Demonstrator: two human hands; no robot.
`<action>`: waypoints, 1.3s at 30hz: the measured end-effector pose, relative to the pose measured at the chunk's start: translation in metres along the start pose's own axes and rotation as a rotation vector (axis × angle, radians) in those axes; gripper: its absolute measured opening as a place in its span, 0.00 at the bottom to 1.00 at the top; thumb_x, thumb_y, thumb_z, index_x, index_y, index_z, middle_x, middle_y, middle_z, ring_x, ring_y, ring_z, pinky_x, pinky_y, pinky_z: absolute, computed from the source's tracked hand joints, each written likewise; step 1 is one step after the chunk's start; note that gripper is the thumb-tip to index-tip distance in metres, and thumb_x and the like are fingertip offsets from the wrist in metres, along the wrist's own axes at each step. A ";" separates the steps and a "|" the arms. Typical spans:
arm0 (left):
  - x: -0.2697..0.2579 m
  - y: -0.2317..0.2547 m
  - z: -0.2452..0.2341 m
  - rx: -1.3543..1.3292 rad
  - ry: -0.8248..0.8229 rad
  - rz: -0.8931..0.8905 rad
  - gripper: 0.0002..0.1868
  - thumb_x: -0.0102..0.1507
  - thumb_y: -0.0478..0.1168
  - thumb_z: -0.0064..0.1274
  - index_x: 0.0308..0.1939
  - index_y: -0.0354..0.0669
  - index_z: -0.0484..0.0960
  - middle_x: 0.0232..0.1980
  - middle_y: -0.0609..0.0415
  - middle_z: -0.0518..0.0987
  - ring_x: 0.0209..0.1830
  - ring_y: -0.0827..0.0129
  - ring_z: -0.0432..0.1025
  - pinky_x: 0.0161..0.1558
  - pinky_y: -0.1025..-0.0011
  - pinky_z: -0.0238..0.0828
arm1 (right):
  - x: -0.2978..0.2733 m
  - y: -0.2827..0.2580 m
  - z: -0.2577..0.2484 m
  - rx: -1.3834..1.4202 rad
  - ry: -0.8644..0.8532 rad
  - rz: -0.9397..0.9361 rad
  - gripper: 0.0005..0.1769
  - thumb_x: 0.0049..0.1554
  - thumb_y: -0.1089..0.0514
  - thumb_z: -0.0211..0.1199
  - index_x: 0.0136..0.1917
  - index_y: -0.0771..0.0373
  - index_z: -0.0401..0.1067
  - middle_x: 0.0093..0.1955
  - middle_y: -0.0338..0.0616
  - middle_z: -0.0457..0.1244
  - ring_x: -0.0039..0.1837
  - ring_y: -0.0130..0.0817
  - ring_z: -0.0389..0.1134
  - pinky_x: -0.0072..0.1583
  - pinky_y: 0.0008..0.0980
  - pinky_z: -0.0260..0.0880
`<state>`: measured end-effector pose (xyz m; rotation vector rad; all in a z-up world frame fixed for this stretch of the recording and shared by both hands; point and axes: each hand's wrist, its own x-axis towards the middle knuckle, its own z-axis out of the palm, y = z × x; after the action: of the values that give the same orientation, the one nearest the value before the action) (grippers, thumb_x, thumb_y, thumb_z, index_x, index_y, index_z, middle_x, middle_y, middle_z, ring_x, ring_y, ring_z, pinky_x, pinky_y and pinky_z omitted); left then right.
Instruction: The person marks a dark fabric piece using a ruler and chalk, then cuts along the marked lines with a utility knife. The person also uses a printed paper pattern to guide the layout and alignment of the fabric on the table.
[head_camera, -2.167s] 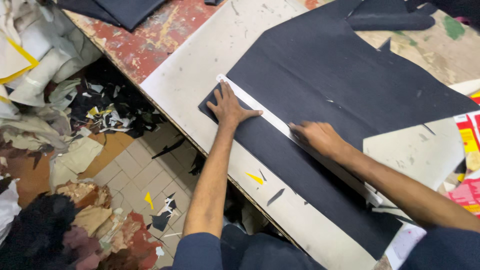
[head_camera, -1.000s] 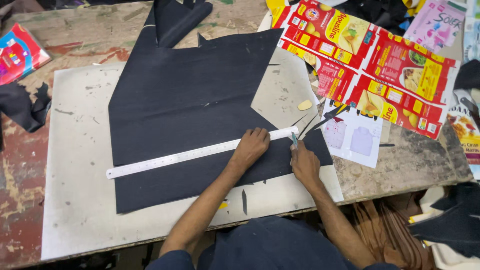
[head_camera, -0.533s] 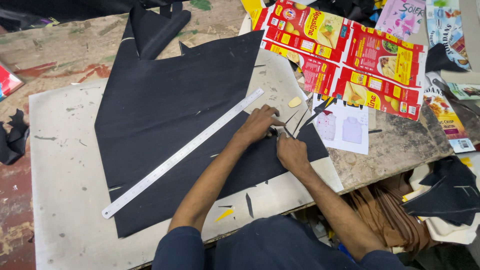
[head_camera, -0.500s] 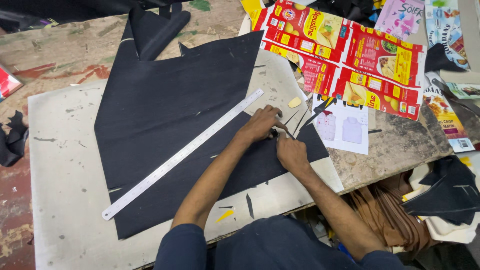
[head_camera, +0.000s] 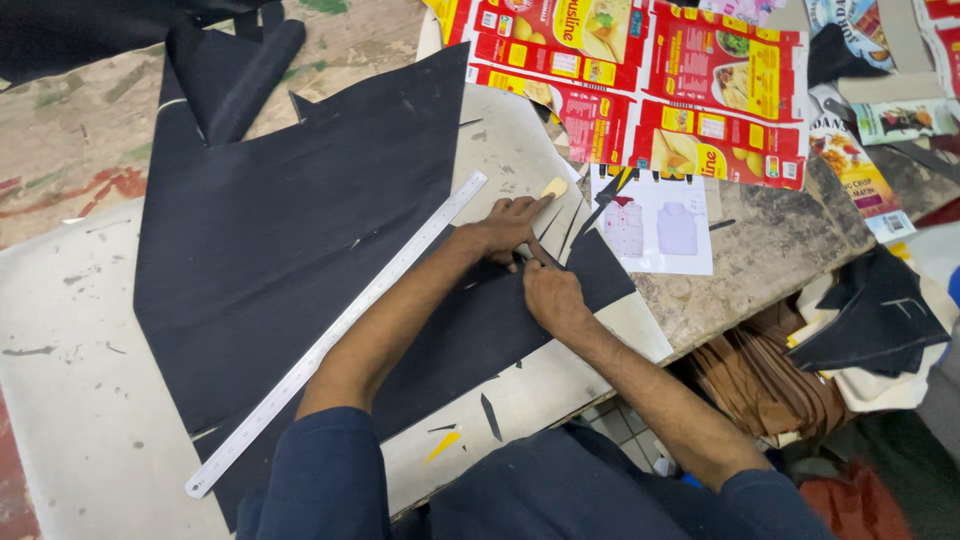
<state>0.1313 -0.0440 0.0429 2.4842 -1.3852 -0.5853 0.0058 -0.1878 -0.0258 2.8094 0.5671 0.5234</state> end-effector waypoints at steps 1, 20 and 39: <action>-0.002 0.001 0.002 0.010 -0.009 0.008 0.40 0.40 0.35 0.76 0.51 0.84 0.86 0.86 0.52 0.37 0.81 0.52 0.42 0.76 0.55 0.43 | -0.018 0.001 -0.010 -0.101 0.137 -0.096 0.09 0.56 0.64 0.59 0.48 0.70 0.75 0.29 0.41 0.66 0.31 0.32 0.71 0.33 0.33 0.71; -0.033 0.023 0.039 0.129 0.444 0.036 0.27 0.61 0.26 0.60 0.61 0.52 0.78 0.59 0.55 0.75 0.67 0.60 0.65 0.73 0.44 0.49 | -0.045 0.081 -0.061 0.517 -0.181 0.700 0.32 0.51 0.44 0.73 0.59 0.67 0.67 0.58 0.58 0.60 0.51 0.59 0.70 0.49 0.53 0.72; -0.043 0.063 0.032 0.245 0.402 -0.092 0.14 0.55 0.30 0.55 0.41 0.50 0.87 0.43 0.55 0.82 0.53 0.59 0.71 0.60 0.56 0.62 | -0.054 0.092 -0.032 0.755 -0.133 0.549 0.25 0.55 0.55 0.70 0.61 0.62 0.66 0.61 0.58 0.58 0.50 0.61 0.70 0.50 0.55 0.71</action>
<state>0.0491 -0.0404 0.0484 2.6674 -1.2493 0.0798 -0.0232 -0.2876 0.0138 3.7047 -0.0900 0.2225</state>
